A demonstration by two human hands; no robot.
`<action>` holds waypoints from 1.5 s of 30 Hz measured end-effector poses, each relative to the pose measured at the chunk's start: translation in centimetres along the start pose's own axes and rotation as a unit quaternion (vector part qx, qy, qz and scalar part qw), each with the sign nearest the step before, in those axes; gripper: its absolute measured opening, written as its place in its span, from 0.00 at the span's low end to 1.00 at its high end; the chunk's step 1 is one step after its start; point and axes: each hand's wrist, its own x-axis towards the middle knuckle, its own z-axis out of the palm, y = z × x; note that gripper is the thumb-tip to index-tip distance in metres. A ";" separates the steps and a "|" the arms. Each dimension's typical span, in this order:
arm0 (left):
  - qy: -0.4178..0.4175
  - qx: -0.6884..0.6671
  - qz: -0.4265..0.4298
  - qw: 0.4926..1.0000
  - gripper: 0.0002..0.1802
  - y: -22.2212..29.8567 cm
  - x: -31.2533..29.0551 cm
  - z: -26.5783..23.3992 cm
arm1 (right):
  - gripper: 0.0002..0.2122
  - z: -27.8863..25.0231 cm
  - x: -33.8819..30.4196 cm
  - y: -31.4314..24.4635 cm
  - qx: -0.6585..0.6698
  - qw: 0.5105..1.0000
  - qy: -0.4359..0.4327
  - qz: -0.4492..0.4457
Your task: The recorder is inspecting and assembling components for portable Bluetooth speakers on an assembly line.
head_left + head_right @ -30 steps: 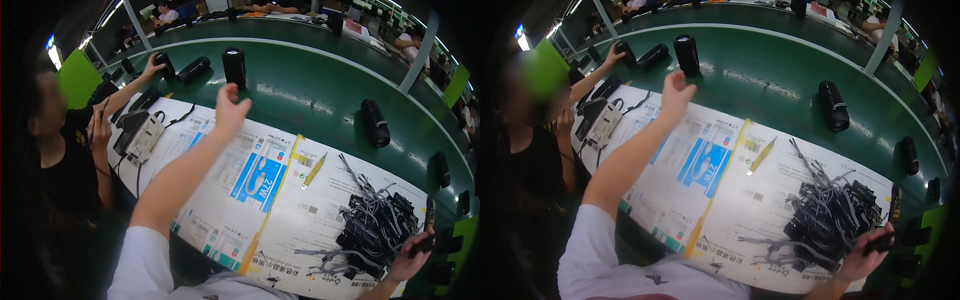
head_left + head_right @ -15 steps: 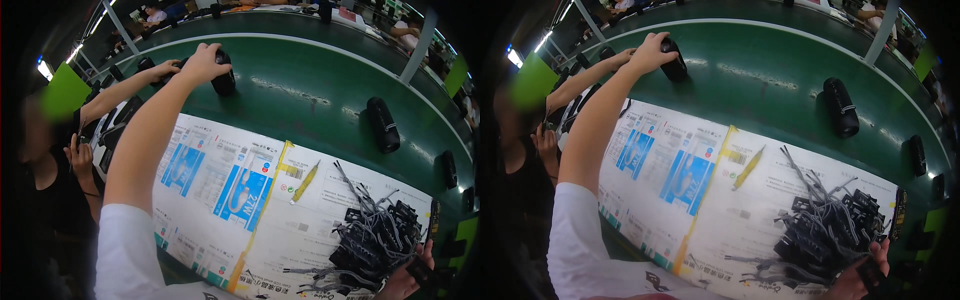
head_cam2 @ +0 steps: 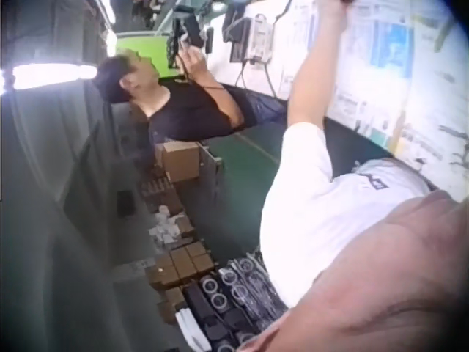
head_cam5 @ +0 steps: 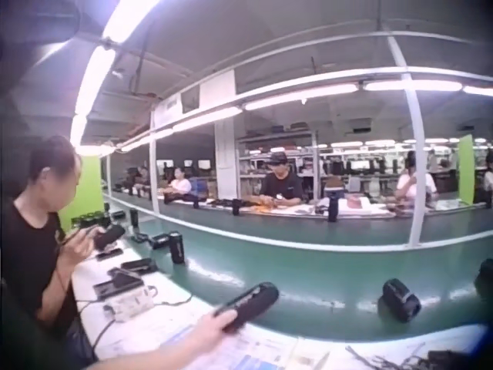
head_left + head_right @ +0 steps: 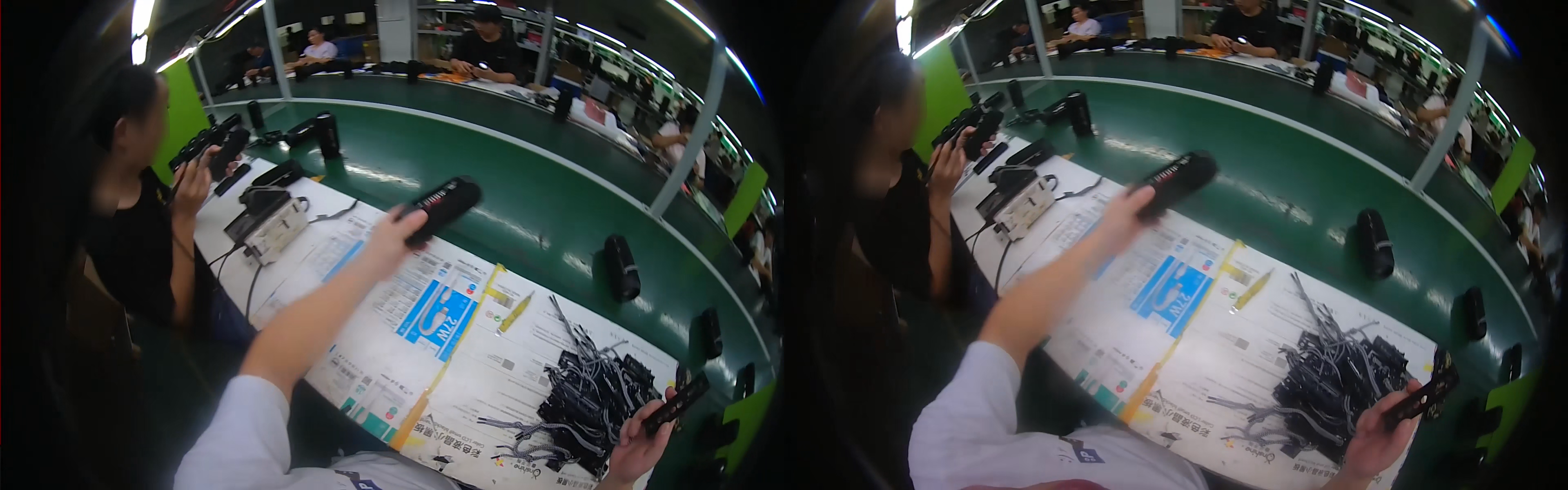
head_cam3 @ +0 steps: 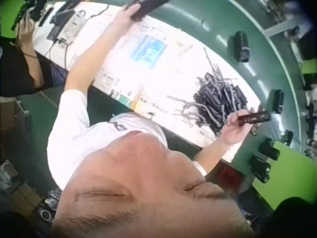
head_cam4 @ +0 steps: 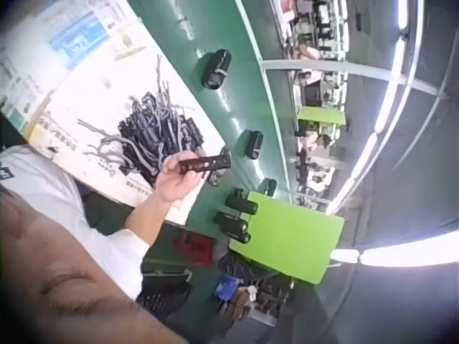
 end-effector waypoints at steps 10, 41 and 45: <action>-0.230 -0.393 -0.210 0.865 0.29 -1.3 -9.7 8.8 | 0.24 7.1 1.0 0.0 -0.160 0.967 -0.149 0.128; -0.153 -0.188 0.011 0.970 0.29 -5.4 -12.0 8.0 | 0.22 17.5 -0.1 10.2 -0.567 0.771 -0.232 -0.171; -0.126 -0.160 0.033 0.979 0.30 -5.7 -12.2 8.2 | 0.22 17.4 -0.2 10.5 -0.567 0.768 -0.235 -0.183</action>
